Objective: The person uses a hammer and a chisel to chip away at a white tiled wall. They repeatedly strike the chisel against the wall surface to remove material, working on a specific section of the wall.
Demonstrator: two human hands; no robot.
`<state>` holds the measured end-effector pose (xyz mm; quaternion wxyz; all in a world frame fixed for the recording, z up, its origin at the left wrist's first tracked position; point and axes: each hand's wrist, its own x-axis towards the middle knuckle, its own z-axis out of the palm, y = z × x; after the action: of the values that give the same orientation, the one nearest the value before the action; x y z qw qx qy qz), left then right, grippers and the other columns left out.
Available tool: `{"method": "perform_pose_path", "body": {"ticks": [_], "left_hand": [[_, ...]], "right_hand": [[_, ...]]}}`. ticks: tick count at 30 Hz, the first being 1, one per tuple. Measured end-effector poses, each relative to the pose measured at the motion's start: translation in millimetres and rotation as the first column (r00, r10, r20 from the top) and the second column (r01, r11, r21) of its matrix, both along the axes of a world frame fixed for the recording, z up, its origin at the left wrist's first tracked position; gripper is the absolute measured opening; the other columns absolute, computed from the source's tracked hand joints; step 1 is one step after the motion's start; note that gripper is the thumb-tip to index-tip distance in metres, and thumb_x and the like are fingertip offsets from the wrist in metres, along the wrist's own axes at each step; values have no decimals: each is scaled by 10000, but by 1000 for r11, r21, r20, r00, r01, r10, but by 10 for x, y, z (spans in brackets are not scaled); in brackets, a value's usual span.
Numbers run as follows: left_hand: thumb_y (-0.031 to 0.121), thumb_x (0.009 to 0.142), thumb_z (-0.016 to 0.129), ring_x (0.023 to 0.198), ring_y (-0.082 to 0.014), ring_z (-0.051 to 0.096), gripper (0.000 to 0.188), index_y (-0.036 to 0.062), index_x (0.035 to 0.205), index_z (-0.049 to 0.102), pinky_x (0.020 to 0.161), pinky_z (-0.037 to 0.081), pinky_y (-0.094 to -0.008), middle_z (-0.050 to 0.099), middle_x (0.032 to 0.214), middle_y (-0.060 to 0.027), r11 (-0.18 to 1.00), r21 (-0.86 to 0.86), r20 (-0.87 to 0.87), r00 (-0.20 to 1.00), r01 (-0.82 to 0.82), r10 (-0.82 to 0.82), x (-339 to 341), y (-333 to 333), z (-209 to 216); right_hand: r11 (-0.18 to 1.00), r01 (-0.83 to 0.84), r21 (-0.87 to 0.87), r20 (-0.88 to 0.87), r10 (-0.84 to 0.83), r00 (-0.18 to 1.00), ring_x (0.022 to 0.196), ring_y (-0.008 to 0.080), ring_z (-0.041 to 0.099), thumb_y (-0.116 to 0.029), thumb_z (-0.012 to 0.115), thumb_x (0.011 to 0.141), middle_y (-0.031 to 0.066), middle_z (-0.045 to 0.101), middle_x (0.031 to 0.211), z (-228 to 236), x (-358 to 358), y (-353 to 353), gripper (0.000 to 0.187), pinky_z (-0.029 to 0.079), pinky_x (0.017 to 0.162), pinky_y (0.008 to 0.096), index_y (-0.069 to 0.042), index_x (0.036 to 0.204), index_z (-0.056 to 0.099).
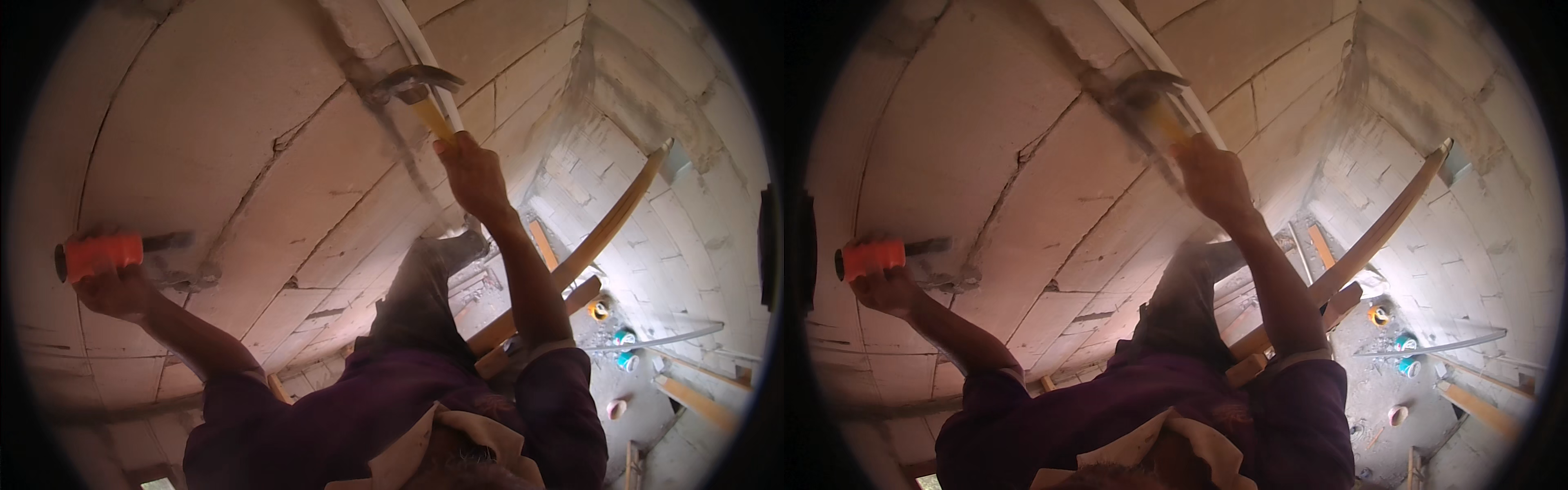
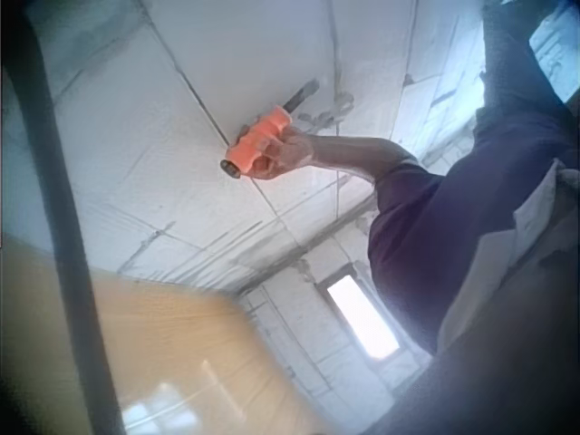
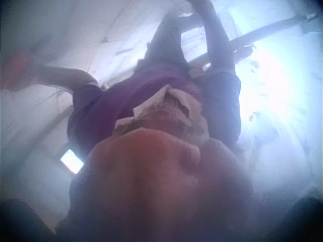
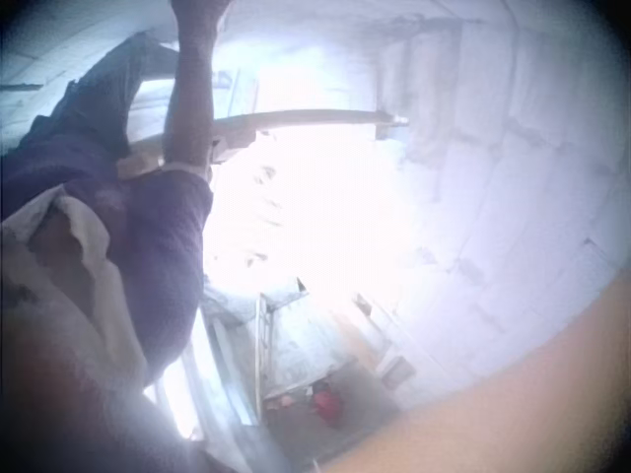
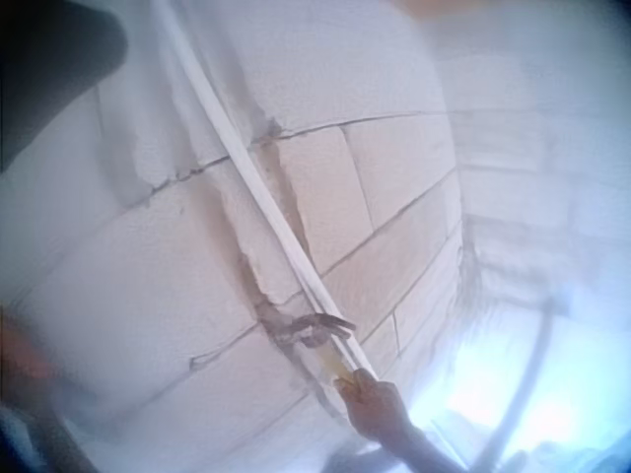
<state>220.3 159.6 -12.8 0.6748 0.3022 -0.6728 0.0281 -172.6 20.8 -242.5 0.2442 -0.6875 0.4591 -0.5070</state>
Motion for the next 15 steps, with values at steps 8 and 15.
{"method": "perform_pose_path", "body": {"ticks": [8, 15], "left_hand": [[-7, 810, 719, 917, -191, 628, 250, -47, 1037, 622, 822, 506, -310, 673, 987, -147, 994, 2, 191, 975, 113, -111, -1435, -844, -30], [54, 771, 779, 887, -149, 635, 412, -5, 1130, 588, 778, 531, -290, 678, 988, -101, 980, 141, 200, 965, 144, -171, -2060, -1379, 131]], "right_hand": [[944, 117, 310, 438, -251, 863, 527, 61, 384, -288, 577, 962, -19, 444, 576, 156, -388, 549, 292, 333, 479, 284, -25, 835, 569], [881, 96, 463, 475, -339, 812, 528, 52, 390, -327, 578, 961, -33, 451, 587, 195, -487, 1006, 332, 320, 470, 260, -31, 811, 555]]}}
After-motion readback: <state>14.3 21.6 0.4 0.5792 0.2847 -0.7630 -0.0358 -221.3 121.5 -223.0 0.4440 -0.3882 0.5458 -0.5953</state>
